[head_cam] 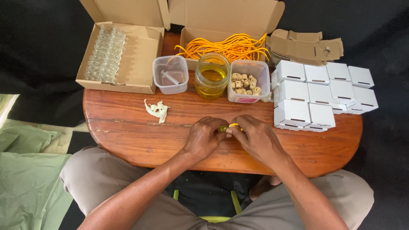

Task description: Assembling perfume accessories by filling vials with liquid using a syringe, attaching caps, and folding small packaging boxes.

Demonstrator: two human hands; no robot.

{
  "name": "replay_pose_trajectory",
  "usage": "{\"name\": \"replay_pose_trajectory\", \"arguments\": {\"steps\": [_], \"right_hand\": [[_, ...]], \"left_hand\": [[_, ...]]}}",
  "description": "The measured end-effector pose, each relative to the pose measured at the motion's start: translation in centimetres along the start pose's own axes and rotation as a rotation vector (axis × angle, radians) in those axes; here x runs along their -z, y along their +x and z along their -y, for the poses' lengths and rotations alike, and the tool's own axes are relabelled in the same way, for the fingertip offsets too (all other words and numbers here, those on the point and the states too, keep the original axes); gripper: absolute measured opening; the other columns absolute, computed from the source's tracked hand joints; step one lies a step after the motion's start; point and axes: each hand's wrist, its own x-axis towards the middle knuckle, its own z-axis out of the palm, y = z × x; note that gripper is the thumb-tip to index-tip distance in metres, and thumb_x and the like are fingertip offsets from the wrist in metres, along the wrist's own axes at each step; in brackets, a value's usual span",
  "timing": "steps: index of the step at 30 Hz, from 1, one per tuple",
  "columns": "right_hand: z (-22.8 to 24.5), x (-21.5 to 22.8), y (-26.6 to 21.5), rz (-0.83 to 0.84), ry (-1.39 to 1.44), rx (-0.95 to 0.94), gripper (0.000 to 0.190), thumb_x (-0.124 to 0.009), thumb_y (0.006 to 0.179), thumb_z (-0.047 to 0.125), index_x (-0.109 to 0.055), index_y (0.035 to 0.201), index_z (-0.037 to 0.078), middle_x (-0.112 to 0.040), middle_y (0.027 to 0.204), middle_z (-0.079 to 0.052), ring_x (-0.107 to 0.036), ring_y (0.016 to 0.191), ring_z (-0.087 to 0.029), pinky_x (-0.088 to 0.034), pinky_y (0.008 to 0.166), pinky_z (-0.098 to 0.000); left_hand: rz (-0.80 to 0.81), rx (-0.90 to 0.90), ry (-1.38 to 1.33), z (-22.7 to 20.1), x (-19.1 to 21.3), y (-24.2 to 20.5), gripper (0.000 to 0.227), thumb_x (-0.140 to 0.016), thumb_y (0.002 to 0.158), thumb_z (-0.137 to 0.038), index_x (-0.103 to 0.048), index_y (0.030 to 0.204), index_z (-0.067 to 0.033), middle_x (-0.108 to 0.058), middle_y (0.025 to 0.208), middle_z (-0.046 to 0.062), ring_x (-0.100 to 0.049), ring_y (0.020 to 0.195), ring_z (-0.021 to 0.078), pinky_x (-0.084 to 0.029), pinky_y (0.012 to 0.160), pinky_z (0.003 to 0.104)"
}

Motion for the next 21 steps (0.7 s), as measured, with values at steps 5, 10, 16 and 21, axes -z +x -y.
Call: {"name": "replay_pose_trajectory", "arguments": {"steps": [5, 10, 16, 21], "right_hand": [[1.6, 1.3, 0.6, -0.034, -0.074, 0.219, 0.007, -0.064, 0.097, 0.012, -0.068, 0.104, 0.011, -0.067, 0.101, -0.009, -0.073, 0.098, -0.034, -0.061, 0.076, -0.0424], [2.0, 1.6, 0.8, -0.139, 0.005, 0.195, 0.016, -0.065, 0.097, 0.007, -0.072, 0.112, 0.010, -0.067, 0.108, -0.010, -0.072, 0.104, -0.034, -0.061, 0.082, -0.0435], [1.3, 0.6, 0.5, -0.126, 0.176, 0.007, 0.026, -0.076, 0.093, 0.027, -0.069, 0.110, 0.009, -0.070, 0.099, -0.016, -0.073, 0.094, -0.039, -0.061, 0.076, -0.0468], [0.2, 0.0, 0.0, -0.187, -0.157, 0.213, 0.018, -0.068, 0.095, 0.017, -0.071, 0.113, 0.014, -0.071, 0.105, -0.008, -0.074, 0.095, -0.031, -0.061, 0.075, -0.0404]], "left_hand": [[-0.014, 0.009, -0.022, -0.2, 0.6, 0.3, 0.028, -0.080, 0.083, -0.012, -0.075, 0.110, -0.0052, -0.075, 0.091, 0.018, -0.071, 0.095, 0.0376, -0.059, 0.081, 0.044], [-0.061, -0.021, -0.010, -0.6, 1.4, 1.0, 0.030, -0.080, 0.082, -0.010, -0.076, 0.111, -0.0051, -0.076, 0.092, 0.016, -0.071, 0.098, 0.0359, -0.059, 0.084, 0.042], [-0.049, -0.068, 0.067, 0.9, 0.2, 0.6, 0.027, -0.081, 0.081, -0.012, -0.077, 0.108, -0.0092, -0.077, 0.091, 0.011, -0.071, 0.099, 0.0320, -0.055, 0.088, 0.041], [-0.031, -0.023, 0.074, 0.0, 0.8, 0.9, 0.026, -0.080, 0.083, -0.011, -0.077, 0.108, -0.0069, -0.078, 0.092, 0.012, -0.072, 0.099, 0.0324, -0.052, 0.089, 0.041]]}}
